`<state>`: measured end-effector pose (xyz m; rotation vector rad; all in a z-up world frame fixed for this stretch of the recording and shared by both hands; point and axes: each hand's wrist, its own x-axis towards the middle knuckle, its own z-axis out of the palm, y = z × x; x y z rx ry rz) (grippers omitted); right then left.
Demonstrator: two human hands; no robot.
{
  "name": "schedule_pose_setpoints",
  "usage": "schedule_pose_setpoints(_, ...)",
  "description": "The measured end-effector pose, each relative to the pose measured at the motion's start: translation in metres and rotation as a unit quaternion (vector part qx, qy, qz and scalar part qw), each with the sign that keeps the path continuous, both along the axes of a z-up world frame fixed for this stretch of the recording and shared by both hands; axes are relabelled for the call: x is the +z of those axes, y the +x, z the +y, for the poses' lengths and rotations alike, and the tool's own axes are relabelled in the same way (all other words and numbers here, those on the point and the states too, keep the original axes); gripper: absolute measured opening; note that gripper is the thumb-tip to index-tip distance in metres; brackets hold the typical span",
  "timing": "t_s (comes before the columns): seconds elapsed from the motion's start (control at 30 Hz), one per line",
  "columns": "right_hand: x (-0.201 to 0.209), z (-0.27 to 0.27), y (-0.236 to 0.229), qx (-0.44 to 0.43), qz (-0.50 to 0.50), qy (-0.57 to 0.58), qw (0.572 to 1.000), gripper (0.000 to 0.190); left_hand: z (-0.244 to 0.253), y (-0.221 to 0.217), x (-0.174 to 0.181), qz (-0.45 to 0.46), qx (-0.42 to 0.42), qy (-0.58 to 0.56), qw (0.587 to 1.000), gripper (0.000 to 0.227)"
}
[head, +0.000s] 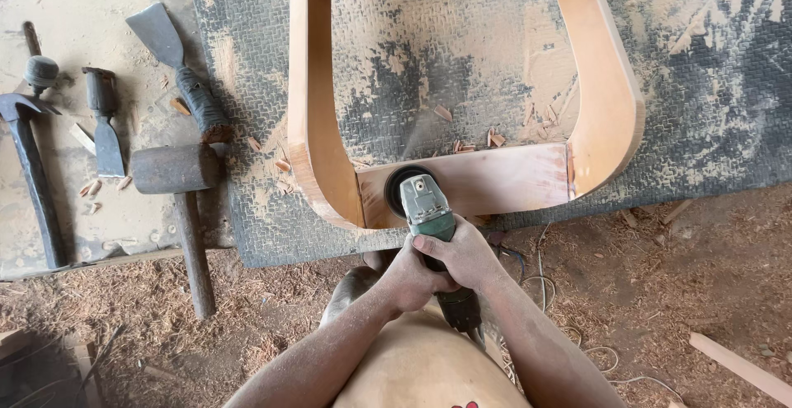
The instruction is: The person uses an angle grinder with a sanding disc to smooth the curved edges of a wooden chair frame. They move the tool along the contours and occasionally wipe away dust with their hand.
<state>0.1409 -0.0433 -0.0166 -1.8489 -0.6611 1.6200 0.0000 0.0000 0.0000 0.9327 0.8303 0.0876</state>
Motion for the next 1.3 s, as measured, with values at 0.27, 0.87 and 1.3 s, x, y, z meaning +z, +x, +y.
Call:
schedule_pose_setpoints(0.27,0.014,-0.006,0.001,-0.024,-0.121,-0.03,0.992,0.057,0.004,0.002,-0.03,-0.054,-0.079,-0.03,0.995,0.044)
schedule_pose_setpoints(0.87,-0.026,0.011,-0.002,-0.054,0.205,0.09,0.973,0.056,0.018,0.0,0.044,0.233,-0.034,0.106,0.966,0.079)
schedule_pose_setpoints(1.3,-0.015,0.023,-0.003,-0.017,0.164,0.042,0.985,0.069,0.022,-0.002,0.045,0.178,-0.006,0.099,0.979,0.072)
